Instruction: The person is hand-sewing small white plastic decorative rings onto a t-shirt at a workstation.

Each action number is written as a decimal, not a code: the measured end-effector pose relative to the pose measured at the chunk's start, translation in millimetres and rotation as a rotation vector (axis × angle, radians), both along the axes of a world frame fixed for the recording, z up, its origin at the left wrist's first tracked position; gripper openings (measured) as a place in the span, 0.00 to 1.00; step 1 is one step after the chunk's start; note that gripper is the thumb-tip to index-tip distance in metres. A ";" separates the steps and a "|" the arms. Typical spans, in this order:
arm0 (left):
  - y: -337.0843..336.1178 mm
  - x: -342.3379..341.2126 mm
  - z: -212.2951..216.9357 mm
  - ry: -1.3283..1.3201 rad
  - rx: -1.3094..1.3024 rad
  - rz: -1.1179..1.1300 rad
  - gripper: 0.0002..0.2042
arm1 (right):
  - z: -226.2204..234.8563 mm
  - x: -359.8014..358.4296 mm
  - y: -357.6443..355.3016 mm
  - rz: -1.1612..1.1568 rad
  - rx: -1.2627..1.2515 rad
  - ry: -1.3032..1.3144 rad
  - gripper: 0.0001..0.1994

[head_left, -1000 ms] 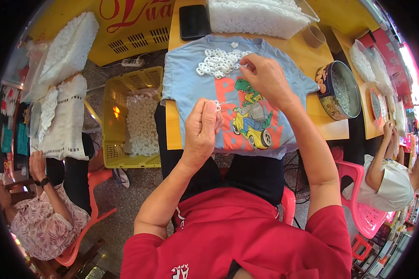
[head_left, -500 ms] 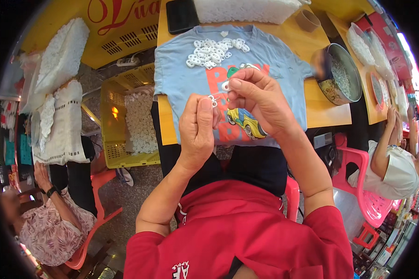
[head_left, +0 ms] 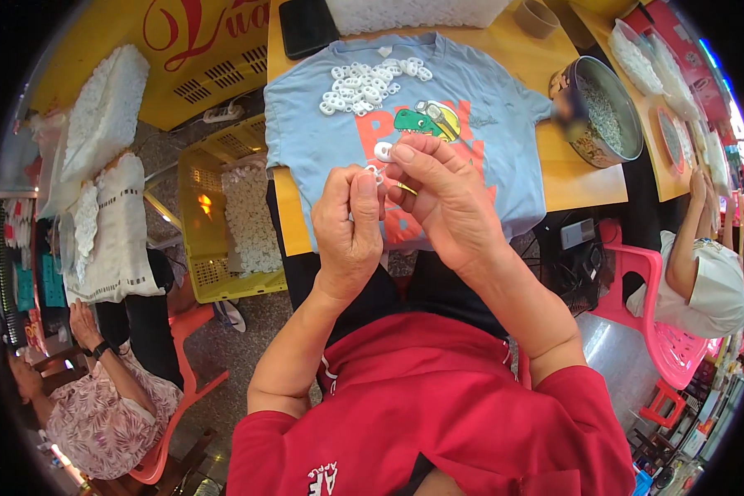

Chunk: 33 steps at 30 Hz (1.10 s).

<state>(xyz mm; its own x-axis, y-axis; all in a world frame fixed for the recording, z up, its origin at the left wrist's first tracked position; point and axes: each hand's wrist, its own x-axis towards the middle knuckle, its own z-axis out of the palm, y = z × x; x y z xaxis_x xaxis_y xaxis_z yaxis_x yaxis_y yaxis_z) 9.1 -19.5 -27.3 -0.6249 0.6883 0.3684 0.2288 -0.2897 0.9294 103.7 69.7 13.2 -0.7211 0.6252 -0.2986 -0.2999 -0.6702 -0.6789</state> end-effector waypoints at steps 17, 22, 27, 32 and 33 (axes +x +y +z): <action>-0.7 -1.8 1.3 -0.028 -0.023 0.052 0.10 | -4.0 0.7 -9.7 -0.020 0.249 -0.039 0.13; -0.9 -4.2 -1.8 -0.025 -0.014 0.015 0.11 | 0.5 5.3 -3.2 0.061 0.412 -0.054 0.15; -0.3 -3.6 -0.3 -0.013 -0.003 -0.004 0.11 | 2.8 6.2 -2.4 0.075 0.534 -0.073 0.14; -0.8 -2.4 -1.4 0.004 0.029 -0.010 0.11 | 2.5 7.9 -3.2 0.072 0.599 -0.070 0.13; -0.8 -2.0 -0.9 0.005 0.029 -0.010 0.11 | 1.5 8.3 -3.0 0.071 0.594 -0.058 0.13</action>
